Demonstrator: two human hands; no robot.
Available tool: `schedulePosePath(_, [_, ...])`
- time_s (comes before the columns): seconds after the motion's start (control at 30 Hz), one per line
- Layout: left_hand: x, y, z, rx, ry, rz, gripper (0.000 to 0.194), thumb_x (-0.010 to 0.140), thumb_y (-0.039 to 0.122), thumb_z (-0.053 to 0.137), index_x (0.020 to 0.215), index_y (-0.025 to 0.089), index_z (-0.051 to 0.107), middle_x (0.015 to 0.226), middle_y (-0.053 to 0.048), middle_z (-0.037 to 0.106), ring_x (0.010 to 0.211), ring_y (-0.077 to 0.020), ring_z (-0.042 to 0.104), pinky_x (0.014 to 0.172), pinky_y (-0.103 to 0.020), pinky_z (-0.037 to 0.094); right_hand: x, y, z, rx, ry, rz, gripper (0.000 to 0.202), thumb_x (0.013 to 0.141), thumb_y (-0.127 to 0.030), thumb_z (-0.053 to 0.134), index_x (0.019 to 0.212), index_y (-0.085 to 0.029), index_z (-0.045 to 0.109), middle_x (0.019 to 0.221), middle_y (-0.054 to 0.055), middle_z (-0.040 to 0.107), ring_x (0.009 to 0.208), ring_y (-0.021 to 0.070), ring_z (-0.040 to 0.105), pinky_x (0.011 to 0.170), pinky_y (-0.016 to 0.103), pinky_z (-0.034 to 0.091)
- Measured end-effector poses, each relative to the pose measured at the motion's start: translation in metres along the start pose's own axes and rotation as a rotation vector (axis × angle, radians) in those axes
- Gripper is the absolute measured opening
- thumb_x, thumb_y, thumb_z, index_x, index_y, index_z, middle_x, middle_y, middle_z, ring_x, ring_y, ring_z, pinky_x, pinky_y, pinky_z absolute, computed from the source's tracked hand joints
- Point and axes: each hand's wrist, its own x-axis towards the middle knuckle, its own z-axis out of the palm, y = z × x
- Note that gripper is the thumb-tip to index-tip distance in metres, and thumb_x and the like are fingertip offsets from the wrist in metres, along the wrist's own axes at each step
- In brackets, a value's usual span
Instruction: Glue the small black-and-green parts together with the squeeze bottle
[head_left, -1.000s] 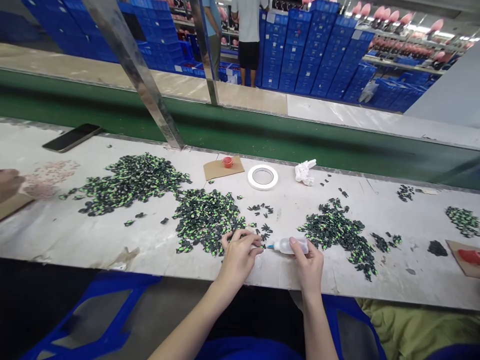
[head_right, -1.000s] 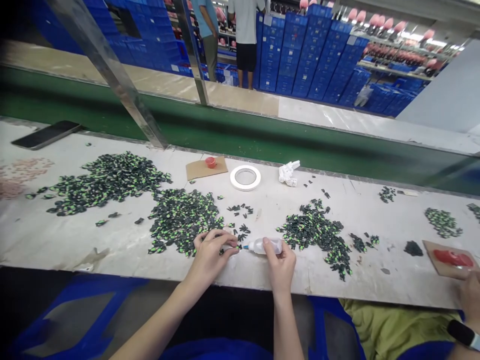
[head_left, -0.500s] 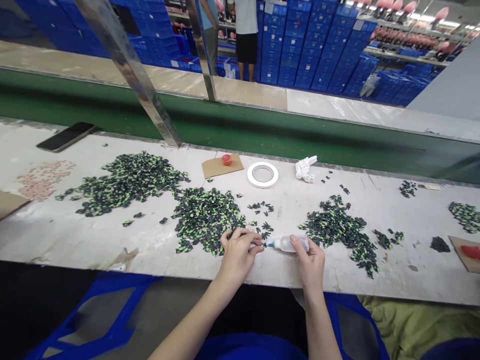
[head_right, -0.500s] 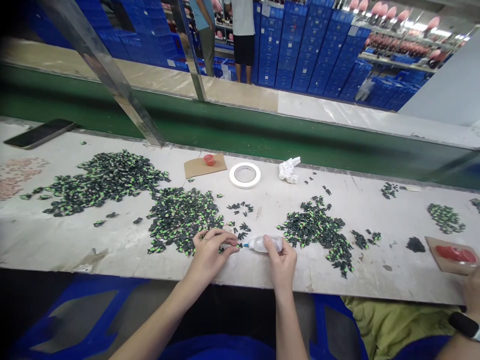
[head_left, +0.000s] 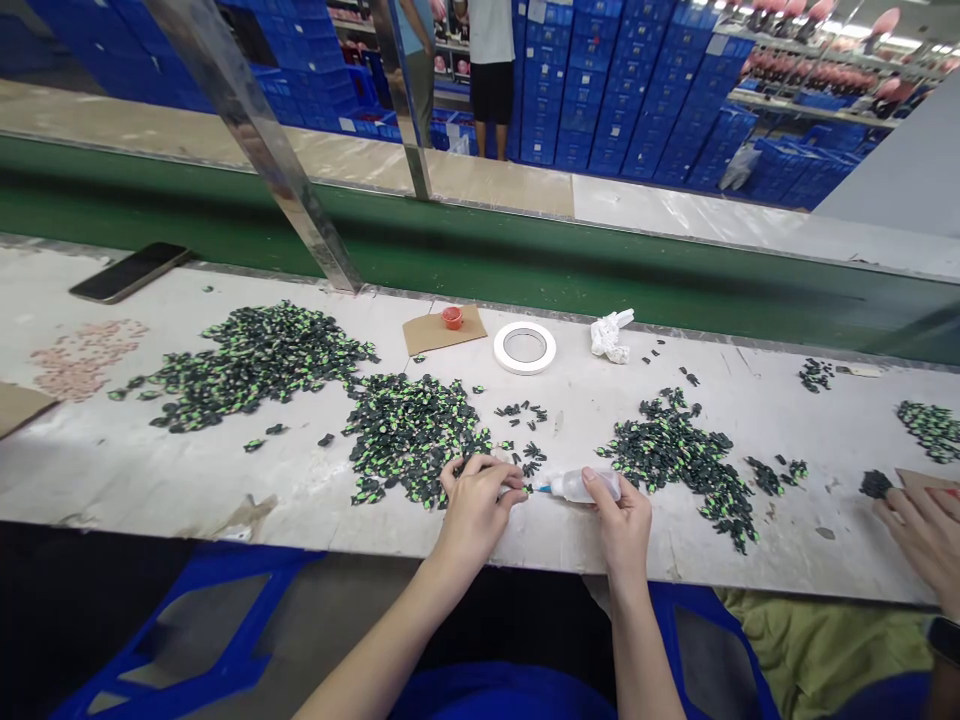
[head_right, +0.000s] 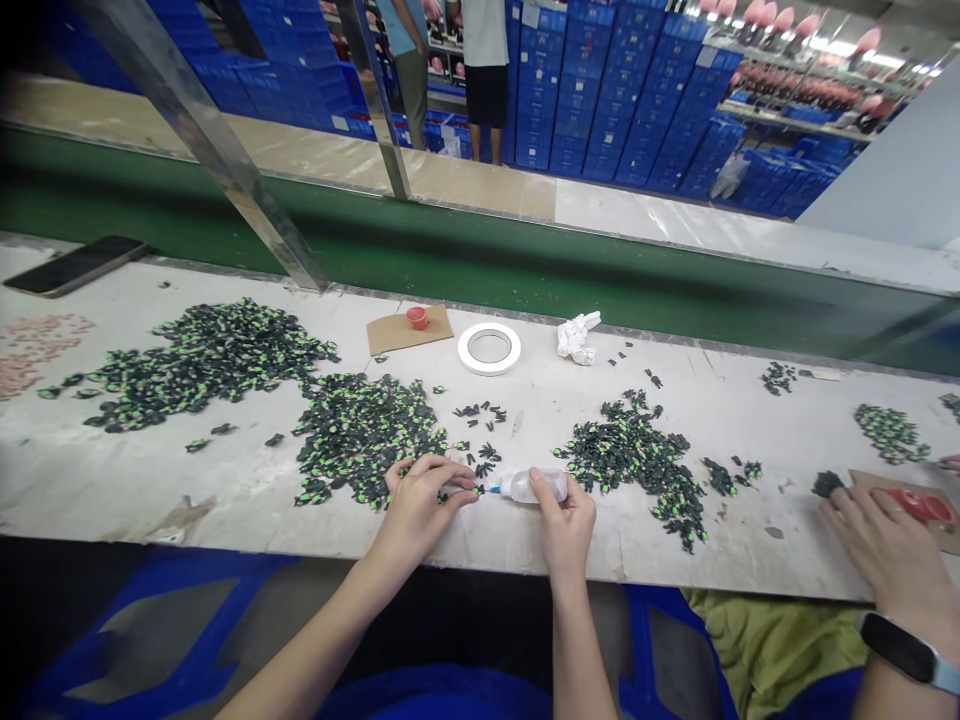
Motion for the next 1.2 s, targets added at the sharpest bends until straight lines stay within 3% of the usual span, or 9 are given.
schedulePosePath(0.4, [-0.001, -0.004, 0.003, 0.015, 0.032, 0.032, 0.018, 0.071, 0.008, 0.068, 0.075, 0.026, 0.067, 0.077, 0.001, 0.076, 0.097, -0.0256, 0.061, 0.099, -0.052, 0.025, 0.0, 0.004, 0.001, -0.002, -0.004, -0.032, 0.039, 0.064, -0.051, 0.071, 0.055, -0.017, 0.054, 0.052, -0.002, 0.049, 0.052, 0.0123, 0.043, 0.05, 0.025, 0.037])
schedulePosePath(0.57, [-0.002, -0.005, 0.003, 0.03, 0.024, 0.042, 0.017, 0.072, 0.009, 0.069, 0.076, 0.025, 0.067, 0.078, 0.001, 0.076, 0.096, -0.0256, 0.061, 0.098, -0.051, 0.026, 0.002, 0.015, -0.008, 0.129, 0.055, -0.046, 0.035, 0.068, -0.049, 0.069, 0.063, -0.016, 0.059, 0.056, -0.002, 0.053, 0.052, 0.0127, 0.046, 0.048, 0.024, 0.037])
schedulePosePath(0.73, [-0.003, -0.004, 0.002, 0.093, 0.055, 0.081, 0.016, 0.072, 0.01, 0.07, 0.075, 0.025, 0.07, 0.086, -0.002, 0.074, 0.097, -0.0275, 0.058, 0.093, -0.05, 0.03, 0.011, 0.008, -0.007, 0.211, 0.082, -0.106, 0.036, 0.063, -0.041, 0.077, 0.083, -0.018, 0.057, 0.076, 0.003, 0.066, 0.072, 0.0185, 0.062, 0.067, 0.031, 0.049])
schedulePosePath(0.87, [-0.005, -0.005, 0.006, 0.137, 0.078, 0.125, 0.015, 0.074, 0.011, 0.068, 0.069, 0.026, 0.07, 0.089, -0.003, 0.072, 0.099, -0.0292, 0.055, 0.087, -0.048, 0.032, 0.026, 0.0, 0.012, 0.16, 0.02, -0.159, 0.049, 0.053, -0.033, 0.083, 0.085, -0.022, 0.047, 0.086, 0.005, 0.071, 0.081, 0.0209, 0.066, 0.079, 0.037, 0.05])
schedulePosePath(1.0, [-0.009, -0.008, 0.009, 0.117, 0.097, 0.153, 0.017, 0.077, 0.01, 0.065, 0.069, 0.025, 0.068, 0.087, -0.003, 0.073, 0.099, -0.0288, 0.055, 0.086, -0.047, 0.032, 0.038, 0.001, 0.027, -0.015, -0.013, -0.154, 0.052, 0.055, -0.038, 0.081, 0.093, -0.021, 0.05, 0.095, 0.01, 0.071, 0.079, 0.0219, 0.066, 0.08, 0.039, 0.05])
schedulePosePath(1.13, [-0.014, -0.016, 0.004, 0.063, 0.147, 0.155, 0.016, 0.082, 0.014, 0.059, 0.074, 0.026, 0.068, 0.086, -0.002, 0.075, 0.101, -0.0278, 0.057, 0.089, -0.046, 0.03, 0.027, 0.003, 0.025, -0.21, 0.134, -0.282, 0.069, 0.057, -0.049, 0.08, 0.112, -0.018, 0.052, 0.104, 0.012, 0.068, 0.087, 0.0239, 0.061, 0.079, 0.039, 0.047])
schedulePosePath(1.2, [-0.015, -0.02, -0.002, 0.038, 0.172, 0.148, 0.016, 0.084, 0.017, 0.057, 0.078, 0.026, 0.069, 0.088, -0.003, 0.074, 0.1, -0.0266, 0.06, 0.09, -0.046, 0.03, 0.013, 0.005, 0.023, -0.313, 0.227, -0.373, 0.06, 0.065, -0.054, 0.074, 0.11, -0.017, 0.056, 0.1, 0.011, 0.067, 0.087, 0.024, 0.058, 0.08, 0.039, 0.044])
